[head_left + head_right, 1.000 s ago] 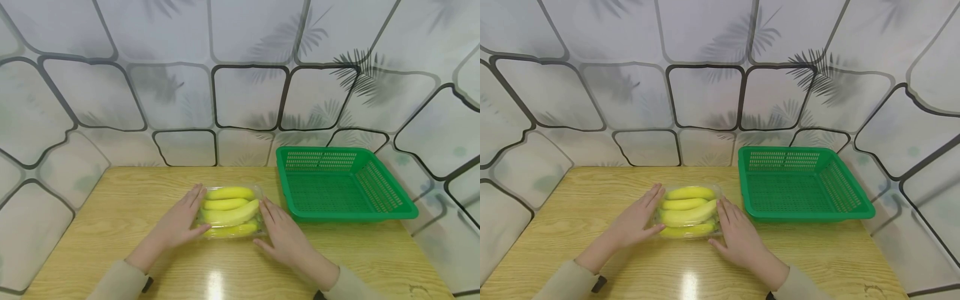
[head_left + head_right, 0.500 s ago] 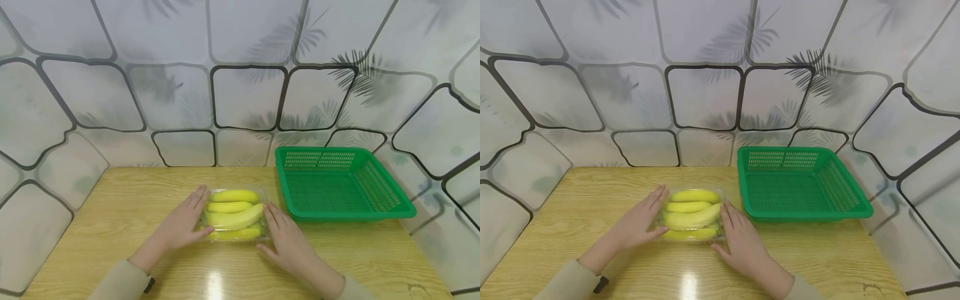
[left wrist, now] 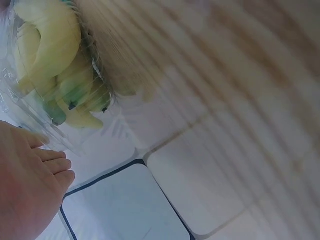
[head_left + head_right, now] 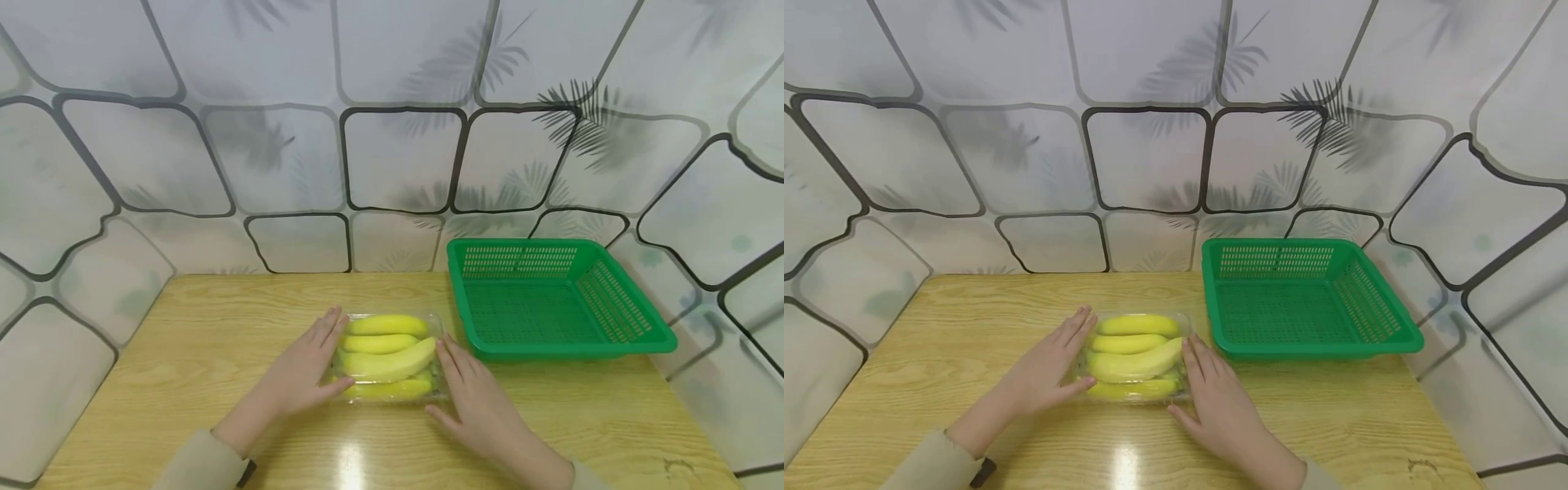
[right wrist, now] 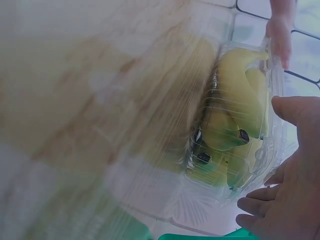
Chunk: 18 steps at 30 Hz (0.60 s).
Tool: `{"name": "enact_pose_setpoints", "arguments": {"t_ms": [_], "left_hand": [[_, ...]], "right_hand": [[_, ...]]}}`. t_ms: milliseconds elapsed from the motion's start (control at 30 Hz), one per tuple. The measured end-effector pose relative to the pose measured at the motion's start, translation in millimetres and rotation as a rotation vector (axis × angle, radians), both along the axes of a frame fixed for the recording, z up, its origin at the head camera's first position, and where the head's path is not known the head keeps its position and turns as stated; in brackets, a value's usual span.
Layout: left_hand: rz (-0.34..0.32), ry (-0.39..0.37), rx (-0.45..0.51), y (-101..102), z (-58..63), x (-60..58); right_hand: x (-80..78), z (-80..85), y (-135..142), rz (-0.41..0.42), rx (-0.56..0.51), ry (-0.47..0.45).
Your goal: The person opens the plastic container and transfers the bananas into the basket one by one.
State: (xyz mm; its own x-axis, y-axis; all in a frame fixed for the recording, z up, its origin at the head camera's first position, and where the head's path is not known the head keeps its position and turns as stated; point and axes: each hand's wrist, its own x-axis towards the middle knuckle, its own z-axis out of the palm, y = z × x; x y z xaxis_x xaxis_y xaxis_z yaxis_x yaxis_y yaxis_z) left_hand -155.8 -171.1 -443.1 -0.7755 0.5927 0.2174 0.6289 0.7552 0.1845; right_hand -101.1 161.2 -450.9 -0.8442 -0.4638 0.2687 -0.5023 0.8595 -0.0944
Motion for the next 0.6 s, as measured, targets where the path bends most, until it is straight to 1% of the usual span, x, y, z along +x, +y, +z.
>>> {"name": "enact_pose_setpoints", "arguments": {"t_ms": [333, 600], "left_hand": [[0.006, 0.026, -0.025, 2.1, 2.9, 1.9], [-0.010, 0.040, -0.042, 1.9, 4.9, 1.9]], "right_hand": [[5.3, -0.9, 0.8, -0.001, -0.018, 0.034], [8.7, -1.2, 1.4, -0.012, -0.057, -0.007]]}}
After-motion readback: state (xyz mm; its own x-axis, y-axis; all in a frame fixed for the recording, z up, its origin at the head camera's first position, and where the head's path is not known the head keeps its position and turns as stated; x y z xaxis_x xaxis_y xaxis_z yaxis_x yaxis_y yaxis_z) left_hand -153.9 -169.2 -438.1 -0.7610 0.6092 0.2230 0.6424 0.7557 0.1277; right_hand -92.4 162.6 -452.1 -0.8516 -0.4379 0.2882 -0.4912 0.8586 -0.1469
